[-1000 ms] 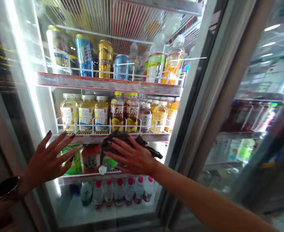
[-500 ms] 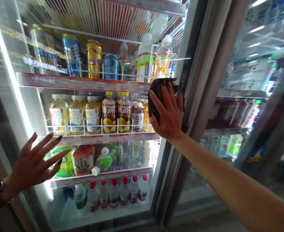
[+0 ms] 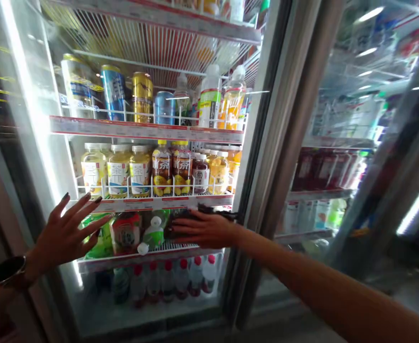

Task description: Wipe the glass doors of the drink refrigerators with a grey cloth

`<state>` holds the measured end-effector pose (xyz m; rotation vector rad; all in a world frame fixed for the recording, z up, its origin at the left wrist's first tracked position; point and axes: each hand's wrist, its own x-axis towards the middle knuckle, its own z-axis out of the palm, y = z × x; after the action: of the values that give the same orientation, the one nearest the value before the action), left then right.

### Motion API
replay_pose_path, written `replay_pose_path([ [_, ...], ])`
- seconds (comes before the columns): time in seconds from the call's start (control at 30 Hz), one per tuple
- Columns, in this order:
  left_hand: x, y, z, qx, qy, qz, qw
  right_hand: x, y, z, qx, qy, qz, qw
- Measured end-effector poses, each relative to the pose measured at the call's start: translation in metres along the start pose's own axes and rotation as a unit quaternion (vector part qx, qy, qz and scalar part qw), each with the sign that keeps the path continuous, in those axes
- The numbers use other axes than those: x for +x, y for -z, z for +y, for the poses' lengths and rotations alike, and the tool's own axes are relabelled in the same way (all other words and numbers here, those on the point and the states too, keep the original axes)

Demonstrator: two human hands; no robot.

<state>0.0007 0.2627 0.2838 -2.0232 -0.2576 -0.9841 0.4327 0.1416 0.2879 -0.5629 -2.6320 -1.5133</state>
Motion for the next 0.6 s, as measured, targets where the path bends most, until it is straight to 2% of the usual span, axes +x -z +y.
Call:
replay_pose_path([
  [0.07,0.0,0.0,0.001,-0.005,0.004,0.001,1.0,0.007,0.025,0.048,-0.023,-0.063,0.012,0.998],
  [0.13,0.0,-0.001,0.002,-0.009,0.008,0.007,1.0,0.018,0.046,0.091,-0.056,-0.168,0.053,0.983],
  [0.2,-0.001,-0.002,0.002,-0.009,0.009,0.007,1.0,0.032,0.056,0.113,-0.082,-0.278,0.118,0.95],
  [0.23,-0.002,-0.003,0.002,-0.008,0.008,0.007,1.0,0.04,0.056,0.115,-0.089,-0.321,0.15,0.931],
  [0.3,-0.003,-0.004,0.002,-0.009,0.005,0.002,1.0,0.053,0.048,0.1,-0.089,-0.368,0.192,0.906],
  [0.37,-0.003,-0.004,0.002,-0.011,0.005,0.004,1.0,0.061,0.031,0.067,-0.072,-0.354,0.179,0.915],
  [0.5,0.0,-0.003,0.002,-0.01,0.005,0.008,1.0,0.063,-0.015,-0.021,-0.027,-0.2,0.061,0.978],
  [0.57,0.001,-0.001,0.001,-0.013,0.006,0.008,1.0,0.06,-0.034,-0.053,-0.02,-0.099,0.033,0.994],
  [0.6,0.001,-0.001,0.001,-0.014,0.006,0.008,1.0,0.058,-0.04,-0.062,-0.019,-0.049,0.02,0.998],
])
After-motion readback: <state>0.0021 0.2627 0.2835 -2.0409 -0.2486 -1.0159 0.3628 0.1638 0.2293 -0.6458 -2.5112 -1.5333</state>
